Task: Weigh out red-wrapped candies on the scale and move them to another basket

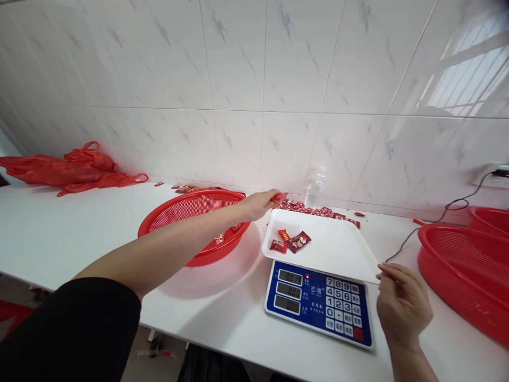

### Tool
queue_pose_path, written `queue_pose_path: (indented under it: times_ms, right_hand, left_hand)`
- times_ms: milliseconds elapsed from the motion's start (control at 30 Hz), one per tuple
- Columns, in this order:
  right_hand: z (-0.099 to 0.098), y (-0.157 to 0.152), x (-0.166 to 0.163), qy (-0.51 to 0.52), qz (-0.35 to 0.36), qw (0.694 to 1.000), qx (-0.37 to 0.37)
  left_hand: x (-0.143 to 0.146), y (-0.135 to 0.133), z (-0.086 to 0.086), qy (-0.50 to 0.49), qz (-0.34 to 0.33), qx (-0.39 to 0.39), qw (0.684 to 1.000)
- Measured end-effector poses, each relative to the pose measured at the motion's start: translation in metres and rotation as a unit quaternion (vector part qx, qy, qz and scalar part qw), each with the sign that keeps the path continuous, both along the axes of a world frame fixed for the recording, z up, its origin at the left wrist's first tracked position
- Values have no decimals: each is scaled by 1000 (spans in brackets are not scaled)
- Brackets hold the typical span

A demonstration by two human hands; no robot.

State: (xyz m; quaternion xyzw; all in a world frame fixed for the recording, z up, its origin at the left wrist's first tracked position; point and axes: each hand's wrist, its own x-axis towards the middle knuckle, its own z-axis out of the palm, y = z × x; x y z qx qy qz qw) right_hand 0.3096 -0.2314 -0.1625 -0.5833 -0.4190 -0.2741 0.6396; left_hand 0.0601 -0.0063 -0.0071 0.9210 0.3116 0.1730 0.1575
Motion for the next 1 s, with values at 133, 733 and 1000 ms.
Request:
queue_pose_path:
  times_ms: [133, 733, 1000]
  right_hand:
    - [-1, 2, 2, 1, 9, 1000, 4]
    - [4, -3, -5, -2, 4, 999, -32]
    - [3, -2, -4, 1, 6, 999, -40]
  left_hand:
    - [25, -11, -9, 115, -88, -117, 983]
    - [-142, 64, -56, 285, 261, -228, 894]
    - [-91, 75, -74, 229, 205, -292, 906]
